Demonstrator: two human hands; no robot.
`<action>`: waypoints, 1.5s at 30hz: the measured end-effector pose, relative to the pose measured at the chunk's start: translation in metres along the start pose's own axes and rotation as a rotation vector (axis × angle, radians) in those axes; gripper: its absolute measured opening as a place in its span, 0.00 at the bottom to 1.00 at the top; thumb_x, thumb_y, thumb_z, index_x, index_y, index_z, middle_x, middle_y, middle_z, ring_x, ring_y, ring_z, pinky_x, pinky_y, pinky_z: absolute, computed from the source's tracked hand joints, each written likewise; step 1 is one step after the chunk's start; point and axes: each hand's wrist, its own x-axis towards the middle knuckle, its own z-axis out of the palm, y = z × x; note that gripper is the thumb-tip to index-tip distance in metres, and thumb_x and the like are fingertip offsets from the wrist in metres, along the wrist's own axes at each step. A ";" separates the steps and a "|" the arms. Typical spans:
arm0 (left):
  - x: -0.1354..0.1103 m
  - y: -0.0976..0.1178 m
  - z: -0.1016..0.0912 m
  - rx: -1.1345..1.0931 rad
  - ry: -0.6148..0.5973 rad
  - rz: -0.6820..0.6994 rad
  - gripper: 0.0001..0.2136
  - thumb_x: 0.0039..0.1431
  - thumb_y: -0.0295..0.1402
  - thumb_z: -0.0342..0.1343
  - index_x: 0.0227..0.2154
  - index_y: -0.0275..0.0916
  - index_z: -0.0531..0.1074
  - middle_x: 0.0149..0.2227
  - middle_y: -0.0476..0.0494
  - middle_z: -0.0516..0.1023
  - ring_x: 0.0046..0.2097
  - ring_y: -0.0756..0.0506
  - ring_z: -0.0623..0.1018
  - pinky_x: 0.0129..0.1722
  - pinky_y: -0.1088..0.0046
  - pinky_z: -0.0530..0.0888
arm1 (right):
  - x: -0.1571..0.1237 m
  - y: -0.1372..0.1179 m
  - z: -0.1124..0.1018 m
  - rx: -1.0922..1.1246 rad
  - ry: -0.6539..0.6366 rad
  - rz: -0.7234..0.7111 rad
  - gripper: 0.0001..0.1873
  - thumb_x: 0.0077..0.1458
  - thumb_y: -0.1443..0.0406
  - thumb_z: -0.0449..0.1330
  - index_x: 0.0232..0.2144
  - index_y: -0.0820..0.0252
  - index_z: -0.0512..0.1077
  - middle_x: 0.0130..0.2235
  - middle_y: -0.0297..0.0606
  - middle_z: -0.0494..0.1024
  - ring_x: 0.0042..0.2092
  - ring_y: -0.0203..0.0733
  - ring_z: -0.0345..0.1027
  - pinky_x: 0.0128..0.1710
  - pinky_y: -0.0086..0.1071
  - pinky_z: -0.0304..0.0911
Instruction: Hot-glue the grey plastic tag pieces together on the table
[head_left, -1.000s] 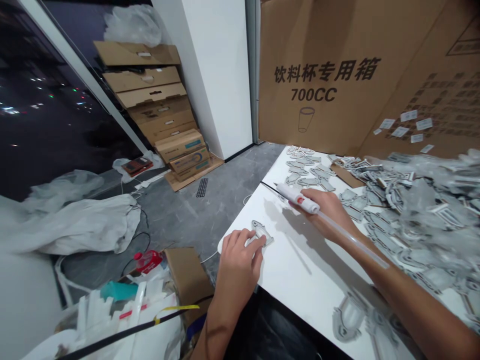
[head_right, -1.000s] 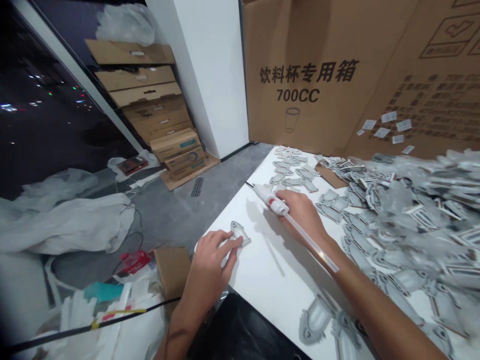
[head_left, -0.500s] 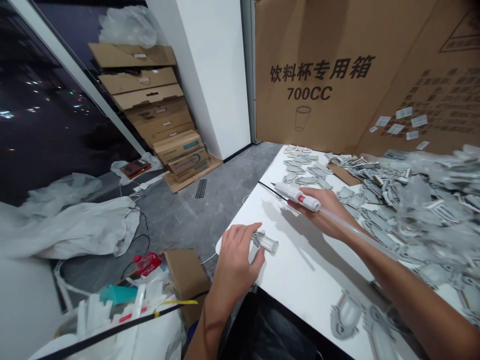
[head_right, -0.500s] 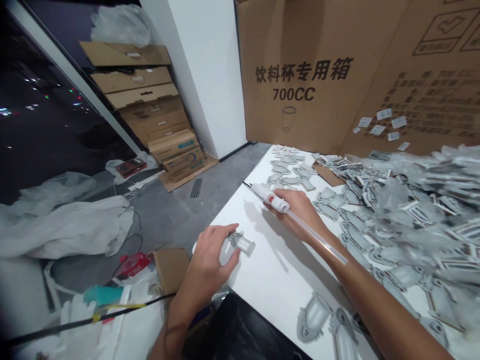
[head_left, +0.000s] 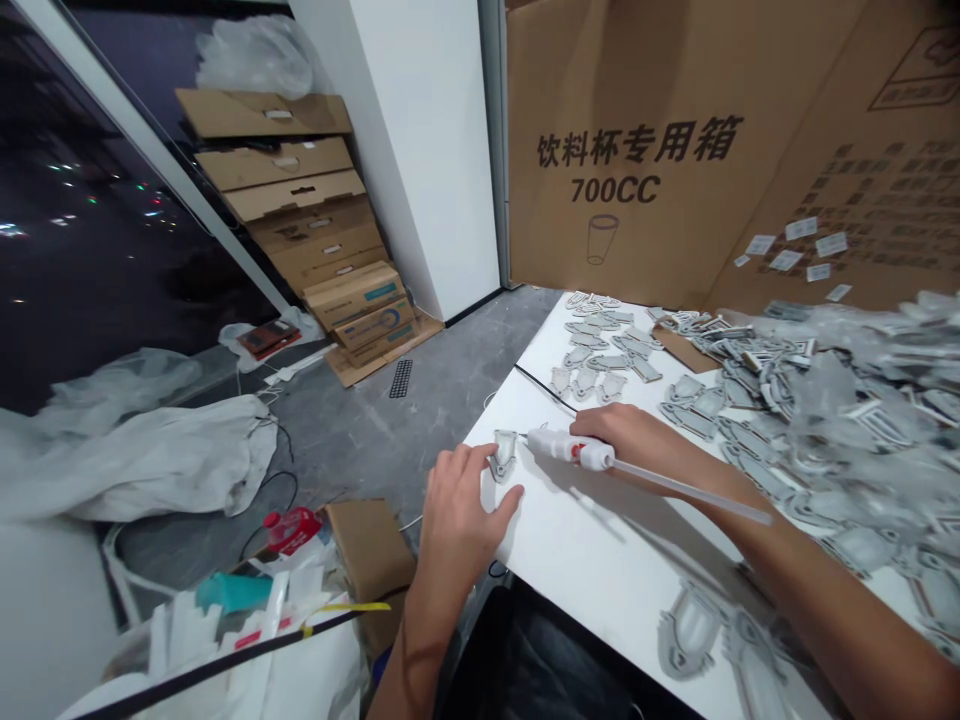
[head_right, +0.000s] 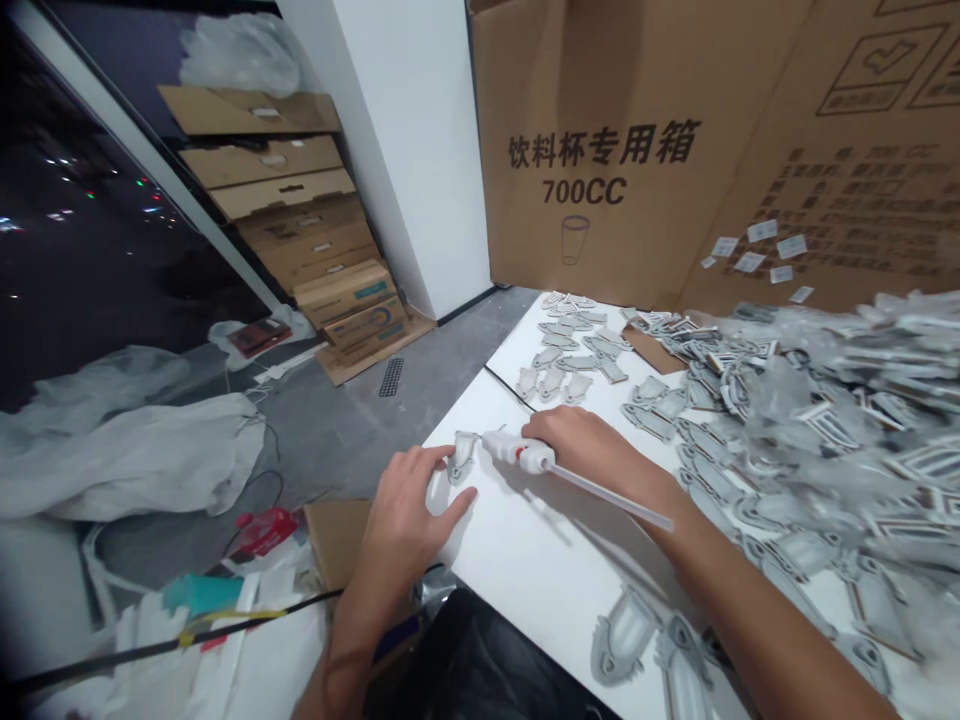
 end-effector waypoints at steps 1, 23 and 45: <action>0.000 0.000 0.000 -0.006 -0.008 0.006 0.17 0.60 0.33 0.67 0.52 0.45 0.74 0.45 0.44 0.78 0.47 0.38 0.76 0.47 0.57 0.72 | 0.001 -0.001 0.001 -0.026 -0.018 -0.005 0.12 0.61 0.62 0.60 0.25 0.57 0.70 0.33 0.39 0.80 0.34 0.42 0.70 0.33 0.32 0.52; 0.000 0.004 -0.002 -0.063 -0.062 0.047 0.16 0.67 0.30 0.61 0.56 0.45 0.71 0.52 0.44 0.79 0.51 0.37 0.74 0.51 0.57 0.69 | 0.007 -0.008 0.014 -0.107 -0.013 -0.004 0.08 0.60 0.65 0.59 0.27 0.58 0.69 0.35 0.37 0.79 0.34 0.39 0.70 0.31 0.32 0.47; -0.002 -0.008 0.002 -0.121 -0.064 0.027 0.18 0.64 0.33 0.65 0.57 0.45 0.76 0.53 0.43 0.80 0.53 0.38 0.76 0.54 0.56 0.73 | 0.006 -0.012 0.013 -0.113 -0.042 0.026 0.07 0.59 0.66 0.60 0.27 0.58 0.71 0.35 0.36 0.78 0.33 0.37 0.68 0.30 0.31 0.47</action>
